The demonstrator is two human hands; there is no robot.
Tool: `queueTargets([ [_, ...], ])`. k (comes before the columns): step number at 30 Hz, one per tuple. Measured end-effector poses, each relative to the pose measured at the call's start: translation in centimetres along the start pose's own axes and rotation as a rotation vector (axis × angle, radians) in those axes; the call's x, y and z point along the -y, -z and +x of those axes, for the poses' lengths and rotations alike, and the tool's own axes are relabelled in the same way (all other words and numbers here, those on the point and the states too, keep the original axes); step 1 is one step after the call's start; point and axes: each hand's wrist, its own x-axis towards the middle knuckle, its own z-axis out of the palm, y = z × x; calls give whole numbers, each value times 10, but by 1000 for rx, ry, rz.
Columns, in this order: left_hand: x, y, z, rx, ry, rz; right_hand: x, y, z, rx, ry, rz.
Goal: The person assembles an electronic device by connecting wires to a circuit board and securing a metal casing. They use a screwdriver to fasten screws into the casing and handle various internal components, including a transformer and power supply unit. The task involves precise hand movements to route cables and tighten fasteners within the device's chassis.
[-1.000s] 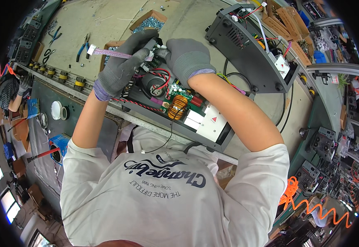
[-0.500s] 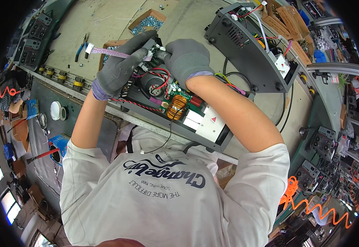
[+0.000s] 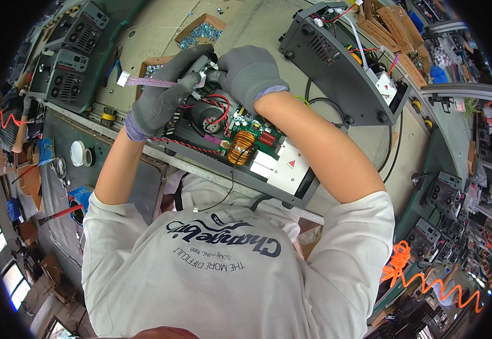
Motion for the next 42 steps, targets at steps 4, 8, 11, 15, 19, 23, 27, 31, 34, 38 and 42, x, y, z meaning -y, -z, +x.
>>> queueTargets([
  [4, 0, -3, 1, -1, -20, 39, 4, 11, 2, 75, -57, 5],
  [8, -17, 0, 4, 62, 148, 97, 13, 49, -4, 3, -74, 175],
  [11, 3, -5, 7, 2, 45, 174, 27, 79, -26, -176, 63, 575],
  [15, -15, -9, 15, -24, -179, 391, 41, 97, -54, -249, 267, 556],
  [19, -65, 10, 25, 205, -145, 478, 20, 110, -80, -216, 236, 746],
  [23, -83, 32, 45, 491, -64, 121, 0, 110, -110, -126, 4, 847],
  [27, -88, 5, 54, 501, -79, -5, -9, 98, -124, -169, -15, 1003],
  [31, -102, -40, 53, 493, 13, -112, -21, 94, -147, -364, -49, 682],
  [34, -109, -59, 55, 464, 32, -31, -25, 86, -159, -427, -172, 774],
  [38, -119, -83, 55, 256, -520, 539, -36, 70, -174, -474, -227, 800],
  [42, -124, -100, 59, 263, 43, 175, -48, 66, -185, -664, -223, 728],
])
